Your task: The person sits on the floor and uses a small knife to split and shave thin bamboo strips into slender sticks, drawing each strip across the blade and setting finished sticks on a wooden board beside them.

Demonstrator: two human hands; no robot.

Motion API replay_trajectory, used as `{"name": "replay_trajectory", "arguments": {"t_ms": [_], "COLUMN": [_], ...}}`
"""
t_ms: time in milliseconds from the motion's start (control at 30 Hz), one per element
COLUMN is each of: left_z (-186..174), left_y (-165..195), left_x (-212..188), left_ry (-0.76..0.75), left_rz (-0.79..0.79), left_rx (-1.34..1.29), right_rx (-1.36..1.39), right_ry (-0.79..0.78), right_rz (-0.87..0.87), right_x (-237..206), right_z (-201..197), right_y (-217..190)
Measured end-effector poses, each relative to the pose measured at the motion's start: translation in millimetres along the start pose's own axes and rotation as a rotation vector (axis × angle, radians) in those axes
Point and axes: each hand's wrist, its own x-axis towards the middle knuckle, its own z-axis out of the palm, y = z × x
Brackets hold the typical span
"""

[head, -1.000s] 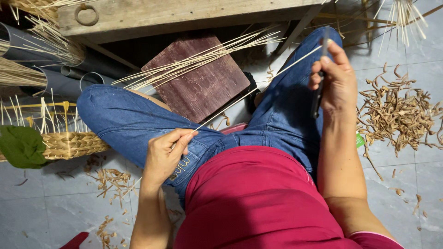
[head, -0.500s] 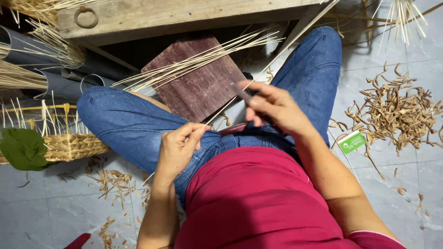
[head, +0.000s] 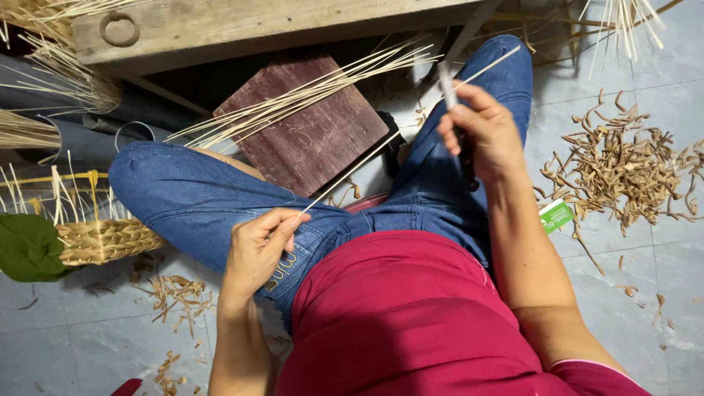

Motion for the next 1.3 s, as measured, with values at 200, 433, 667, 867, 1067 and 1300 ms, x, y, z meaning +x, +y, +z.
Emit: {"name": "replay_trajectory", "arguments": {"t_ms": [200, 433, 667, 867, 1067, 1300], "left_z": [-7, 1, 31, 28, 18, 6], "left_y": [-5, -6, 5, 8, 3, -7], "left_x": [-6, 1, 18, 16, 7, 0], "left_ry": [-0.017, -0.067, -0.166, -0.079, -0.070, -0.061], "left_rz": [-0.028, -0.154, -0.129, -0.112, -0.123, -0.084], "left_rx": [0.002, -0.205, -0.253, -0.167, -0.108, -0.059], "right_rx": [0.123, -0.013, -0.169, -0.129, -0.035, 0.019], "right_ry": [0.217, -0.022, -0.483, -0.359, -0.177, 0.069], "right_rz": [-0.145, -0.112, 0.275, 0.219, 0.112, -0.044], "right_x": [11, -22, -33, -23, -11, 2], "right_z": [-55, -22, 78, 74, 30, -40], "right_y": [-15, -35, -11, -1, -7, -13]}}
